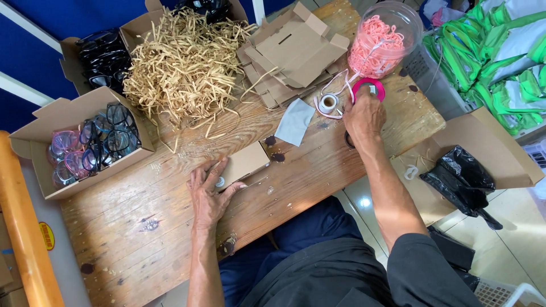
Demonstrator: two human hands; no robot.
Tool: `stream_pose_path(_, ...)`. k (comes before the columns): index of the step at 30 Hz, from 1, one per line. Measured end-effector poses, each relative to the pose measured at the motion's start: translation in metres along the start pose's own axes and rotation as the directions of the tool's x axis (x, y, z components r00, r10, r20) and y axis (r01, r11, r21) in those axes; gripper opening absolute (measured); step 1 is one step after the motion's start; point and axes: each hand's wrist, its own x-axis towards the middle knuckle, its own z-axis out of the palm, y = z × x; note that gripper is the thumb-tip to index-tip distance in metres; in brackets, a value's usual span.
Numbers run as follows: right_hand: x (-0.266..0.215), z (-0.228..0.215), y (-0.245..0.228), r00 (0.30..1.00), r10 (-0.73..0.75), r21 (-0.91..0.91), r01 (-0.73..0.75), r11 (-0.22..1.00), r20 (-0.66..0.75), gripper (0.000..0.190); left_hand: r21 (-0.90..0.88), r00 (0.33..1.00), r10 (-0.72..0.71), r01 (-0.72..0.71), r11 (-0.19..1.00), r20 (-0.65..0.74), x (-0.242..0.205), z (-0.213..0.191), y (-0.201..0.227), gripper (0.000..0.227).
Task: The person places shredded paper into a small cardboard box, then places a pair of sunglasses wrapped in plastic on top. They close the box, apply a sticker, and tie a pink ribbon around it using scissors to trim the excess.
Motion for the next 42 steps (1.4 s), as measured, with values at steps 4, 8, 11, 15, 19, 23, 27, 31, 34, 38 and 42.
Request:
stream_pose_path(4,-0.008,-0.007,-0.011,0.999,-0.031,0.038,0.032,0.999,-0.044,0.014,-0.004,1.0,-0.012,0.012,1.0,0.003,-0.002,-0.002,0.003,0.076)
stream_pose_path(8,-0.01,-0.009,-0.016,0.989,0.004,0.423,0.059,0.904,-0.146,0.015,-0.021,1.0,0.002,-0.002,1.0,-0.004,0.002,-0.002,0.003,0.075)
stream_pose_path(11,-0.015,-0.024,-0.024,0.973,-0.013,0.437,0.114,0.892,-0.229,0.014,-0.024,1.0,0.002,-0.002,1.0,-0.006,-0.001,-0.001,-0.001,0.076)
stream_pose_path(15,-0.009,-0.017,-0.011,0.999,0.047,0.044,-0.048,0.998,0.02,0.026,-0.034,1.0,0.012,-0.012,0.999,-0.007,-0.001,-0.001,-0.003,0.077)
stream_pose_path(19,-0.018,-0.011,-0.013,0.998,-0.05,0.059,0.052,0.997,-0.03,0.013,-0.032,1.0,-0.002,0.001,0.999,-0.006,-0.002,-0.001,-0.002,0.076)
stream_pose_path(23,-0.019,-0.013,-0.021,0.967,-0.063,0.416,0.165,0.894,-0.248,0.014,-0.028,1.0,0.003,-0.003,1.0,-0.009,0.0,-0.001,0.0,0.076)
stream_pose_path(27,-0.036,-0.05,-0.062,0.933,-0.123,0.7,0.337,0.63,-0.339,0.008,-0.024,1.0,0.01,-0.011,1.0,-0.004,-0.001,-0.001,0.0,0.075)
stream_pose_path(31,-0.079,-0.043,-0.108,0.899,-0.245,0.709,0.437,0.553,-0.363,0.006,-0.032,1.0,0.018,-0.018,0.999,-0.004,0.0,-0.001,0.0,0.075)
stream_pose_path(34,-0.126,-0.041,-0.144,0.809,-0.516,0.839,0.468,0.278,-0.28,0.015,-0.029,0.999,0.032,-0.033,0.999,-0.009,-0.001,0.002,-0.005,0.073)
stream_pose_path(38,-0.186,-0.05,-0.181,0.628,-0.778,0.944,0.252,0.211,0.007,0.018,-0.017,0.998,0.06,-0.06,0.998,-0.022,-0.001,0.007,-0.012,0.074)
stream_pose_path(42,-0.221,-0.057,-0.197,0.454,-0.886,0.983,0.099,0.158,0.097,0.02,-0.024,0.998,0.055,-0.055,0.998,-0.019,-0.001,0.0,-0.001,0.072)
